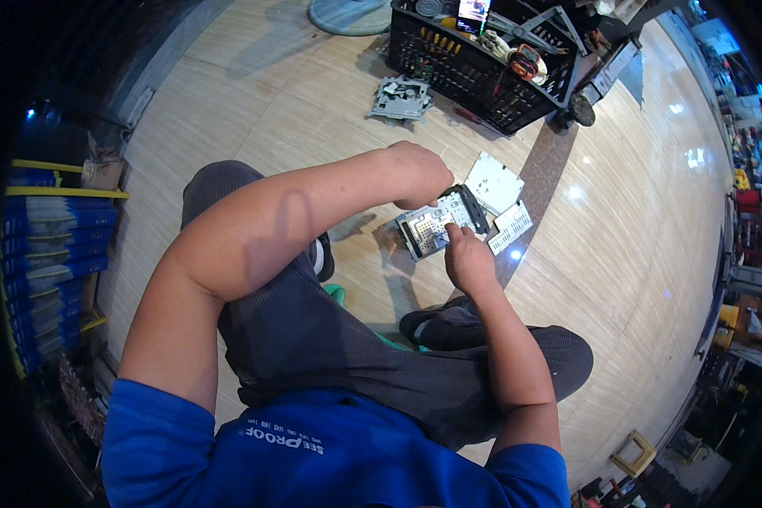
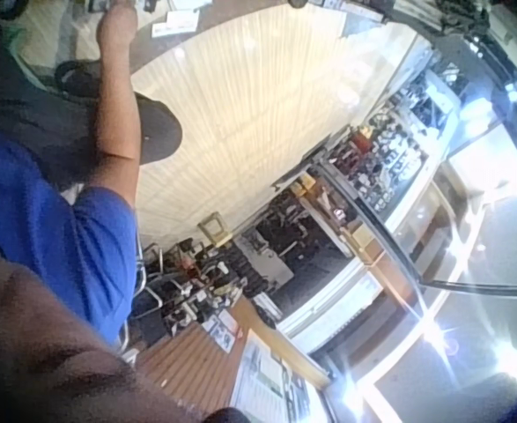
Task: The person disassembles an electronic device by unscrewing components with a screwdriver and prying off metal panels by hand.
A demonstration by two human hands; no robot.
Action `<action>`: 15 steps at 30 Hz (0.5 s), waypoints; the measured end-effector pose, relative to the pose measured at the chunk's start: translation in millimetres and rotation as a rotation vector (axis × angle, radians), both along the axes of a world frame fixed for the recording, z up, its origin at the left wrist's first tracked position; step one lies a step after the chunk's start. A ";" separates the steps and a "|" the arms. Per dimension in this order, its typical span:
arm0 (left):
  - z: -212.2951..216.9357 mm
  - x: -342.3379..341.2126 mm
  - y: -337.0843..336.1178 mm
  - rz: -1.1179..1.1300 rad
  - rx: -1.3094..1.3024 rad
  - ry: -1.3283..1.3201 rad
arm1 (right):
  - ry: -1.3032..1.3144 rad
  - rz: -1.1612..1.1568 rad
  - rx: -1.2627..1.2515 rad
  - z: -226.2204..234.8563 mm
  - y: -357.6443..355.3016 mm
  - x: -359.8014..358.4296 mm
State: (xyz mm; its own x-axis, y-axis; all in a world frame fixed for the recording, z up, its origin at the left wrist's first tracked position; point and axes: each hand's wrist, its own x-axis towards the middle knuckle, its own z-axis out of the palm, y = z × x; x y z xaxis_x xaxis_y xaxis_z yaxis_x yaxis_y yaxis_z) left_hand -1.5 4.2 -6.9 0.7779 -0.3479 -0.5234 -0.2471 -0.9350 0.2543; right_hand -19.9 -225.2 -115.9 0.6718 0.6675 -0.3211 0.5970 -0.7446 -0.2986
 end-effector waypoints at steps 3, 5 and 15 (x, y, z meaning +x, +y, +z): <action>-1.5 -0.1 -0.2 0.001 0.009 0.000 | -0.015 0.018 0.073 0.6 -1.4 -2.9; -1.8 -0.2 -0.9 -0.001 0.007 -0.007 | -0.020 0.021 0.090 -0.2 -1.7 -3.3; -0.9 -0.4 -0.7 -0.009 0.012 -0.001 | -0.002 -0.001 0.030 -4.5 -2.0 0.1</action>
